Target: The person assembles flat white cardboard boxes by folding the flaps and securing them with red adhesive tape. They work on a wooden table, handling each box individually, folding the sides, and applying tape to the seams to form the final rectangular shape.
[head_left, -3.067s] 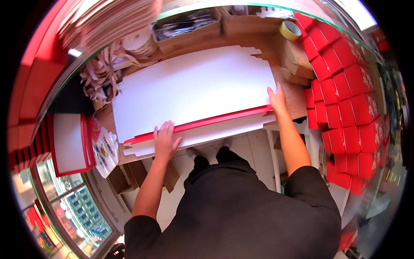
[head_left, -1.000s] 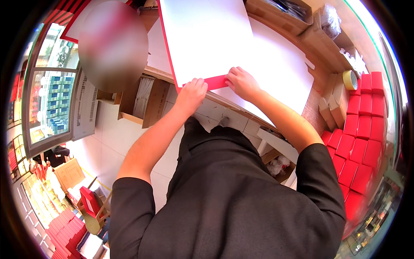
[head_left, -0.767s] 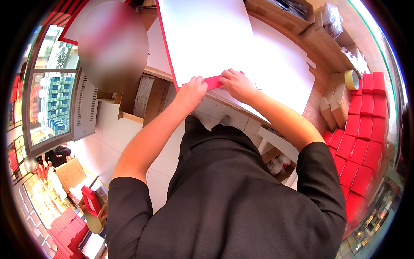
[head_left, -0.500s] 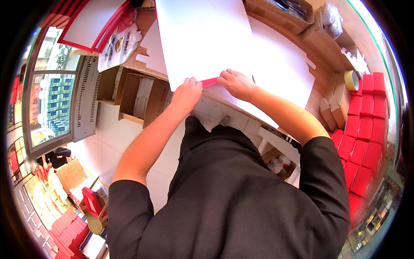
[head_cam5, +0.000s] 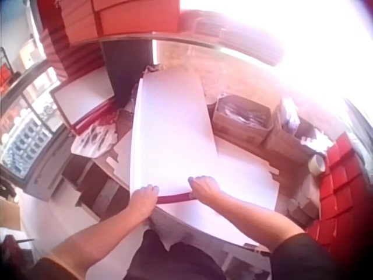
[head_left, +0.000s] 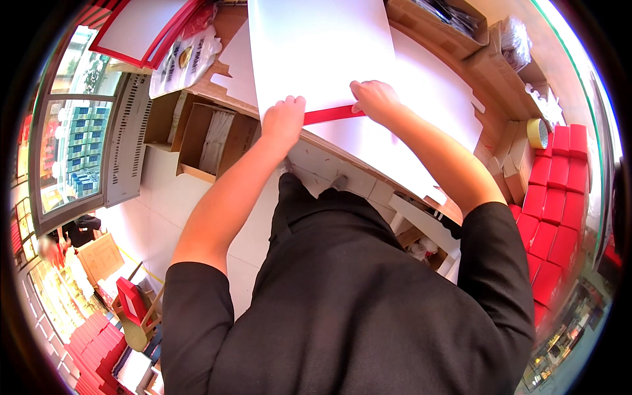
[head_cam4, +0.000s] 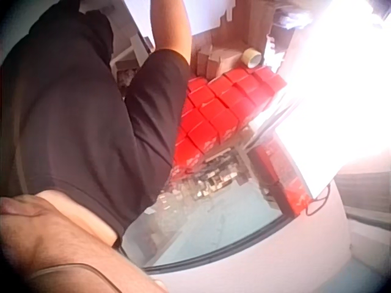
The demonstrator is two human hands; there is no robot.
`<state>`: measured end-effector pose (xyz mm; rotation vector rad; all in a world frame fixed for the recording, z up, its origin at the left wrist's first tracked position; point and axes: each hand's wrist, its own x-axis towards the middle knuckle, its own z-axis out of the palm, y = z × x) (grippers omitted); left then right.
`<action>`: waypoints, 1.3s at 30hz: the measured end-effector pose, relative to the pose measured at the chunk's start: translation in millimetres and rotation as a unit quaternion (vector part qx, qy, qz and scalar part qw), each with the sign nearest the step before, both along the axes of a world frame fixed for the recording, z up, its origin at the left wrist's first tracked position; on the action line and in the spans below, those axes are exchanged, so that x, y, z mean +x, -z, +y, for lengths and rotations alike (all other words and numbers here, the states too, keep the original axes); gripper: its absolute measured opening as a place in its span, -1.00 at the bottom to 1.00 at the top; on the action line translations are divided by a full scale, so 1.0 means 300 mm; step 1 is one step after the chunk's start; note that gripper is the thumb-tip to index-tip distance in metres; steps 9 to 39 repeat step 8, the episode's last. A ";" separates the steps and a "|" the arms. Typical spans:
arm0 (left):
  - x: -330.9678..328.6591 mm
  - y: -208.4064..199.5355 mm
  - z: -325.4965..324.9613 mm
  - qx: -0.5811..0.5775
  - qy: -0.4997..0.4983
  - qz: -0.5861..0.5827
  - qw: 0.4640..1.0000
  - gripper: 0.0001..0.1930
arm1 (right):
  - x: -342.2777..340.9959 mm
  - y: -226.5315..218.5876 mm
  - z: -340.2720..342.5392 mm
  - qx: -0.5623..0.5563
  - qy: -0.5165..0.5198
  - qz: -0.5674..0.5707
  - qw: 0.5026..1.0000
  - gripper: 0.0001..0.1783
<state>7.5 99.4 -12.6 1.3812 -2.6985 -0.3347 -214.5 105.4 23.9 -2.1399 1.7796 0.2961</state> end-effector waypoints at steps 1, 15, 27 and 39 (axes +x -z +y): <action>-0.014 0.000 0.005 0.041 -0.016 -0.014 0.999 -0.90 | 0.011 -0.015 -0.017 0.071 0.032 0.006 0.997 -0.74; -0.120 0.077 0.045 0.105 -0.093 0.050 0.989 -0.73 | 0.031 0.093 0.029 0.033 0.094 -0.089 0.991 -0.49; -0.120 0.077 0.045 0.105 -0.093 0.050 0.989 -0.73 | 0.031 0.093 0.029 0.033 0.094 -0.089 0.991 -0.49; -0.120 0.077 0.045 0.105 -0.093 0.050 0.989 -0.73 | 0.031 0.093 0.029 0.033 0.094 -0.089 0.991 -0.49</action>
